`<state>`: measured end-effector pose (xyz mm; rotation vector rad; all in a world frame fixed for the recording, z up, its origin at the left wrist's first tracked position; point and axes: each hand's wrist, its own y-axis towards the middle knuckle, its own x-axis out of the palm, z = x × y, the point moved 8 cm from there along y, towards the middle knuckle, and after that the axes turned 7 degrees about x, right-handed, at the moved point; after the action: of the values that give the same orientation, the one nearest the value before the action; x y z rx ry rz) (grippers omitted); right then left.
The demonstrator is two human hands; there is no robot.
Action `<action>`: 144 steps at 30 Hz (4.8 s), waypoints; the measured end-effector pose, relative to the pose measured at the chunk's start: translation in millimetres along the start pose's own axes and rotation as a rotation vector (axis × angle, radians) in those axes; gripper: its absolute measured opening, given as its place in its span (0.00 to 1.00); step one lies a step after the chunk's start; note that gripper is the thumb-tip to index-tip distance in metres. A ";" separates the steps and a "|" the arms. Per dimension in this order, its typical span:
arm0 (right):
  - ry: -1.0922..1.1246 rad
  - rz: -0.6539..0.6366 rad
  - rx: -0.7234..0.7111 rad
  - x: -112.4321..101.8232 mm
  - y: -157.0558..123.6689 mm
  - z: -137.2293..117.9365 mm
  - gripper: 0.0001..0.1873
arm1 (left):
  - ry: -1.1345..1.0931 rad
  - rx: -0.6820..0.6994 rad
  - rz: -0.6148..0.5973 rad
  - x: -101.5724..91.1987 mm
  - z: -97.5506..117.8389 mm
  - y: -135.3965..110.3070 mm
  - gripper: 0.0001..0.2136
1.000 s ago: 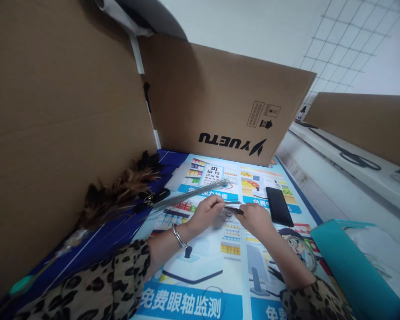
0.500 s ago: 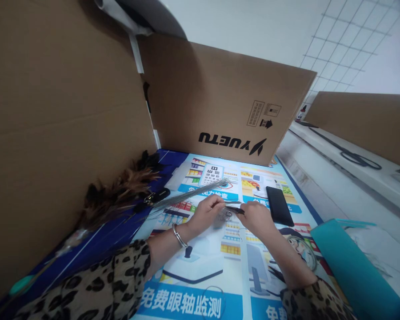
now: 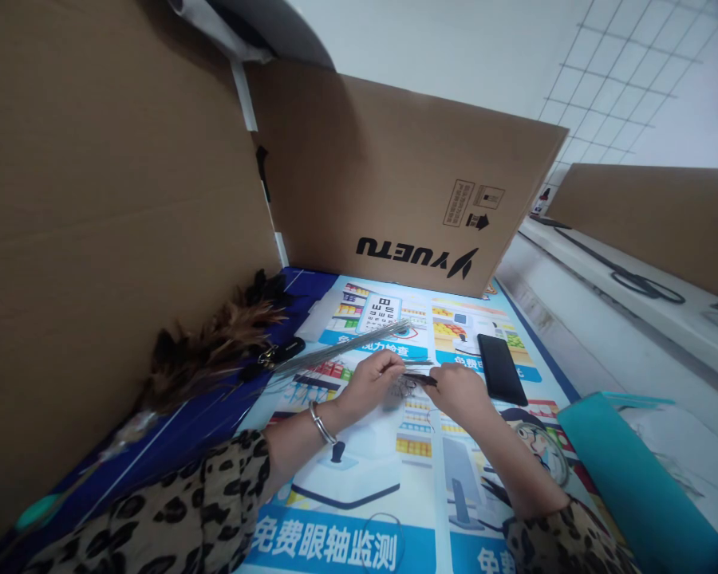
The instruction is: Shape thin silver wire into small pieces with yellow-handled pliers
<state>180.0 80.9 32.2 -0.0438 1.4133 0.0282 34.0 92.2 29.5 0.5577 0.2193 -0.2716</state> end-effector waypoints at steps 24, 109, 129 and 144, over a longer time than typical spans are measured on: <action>-0.022 0.007 0.006 -1.3 -0.9 -1.0 0.17 | 0.050 0.030 -0.030 0.2 8.7 -0.5 0.07; 0.266 0.203 0.059 11.8 -11.8 -19.6 0.27 | -0.077 -0.088 0.426 -31.8 -26.6 -5.0 0.06; 0.226 0.221 0.040 15.5 -6.3 -14.3 0.22 | -0.189 -0.117 0.383 -20.0 -38.6 -2.5 0.07; 0.630 0.698 -0.095 -15.0 -4.9 1.7 0.12 | 0.197 -0.072 0.507 -16.6 -17.3 24.6 0.07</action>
<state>179.6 76.1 47.3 0.3952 1.9930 0.7103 23.8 124.9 31.9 0.5501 0.2686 0.2832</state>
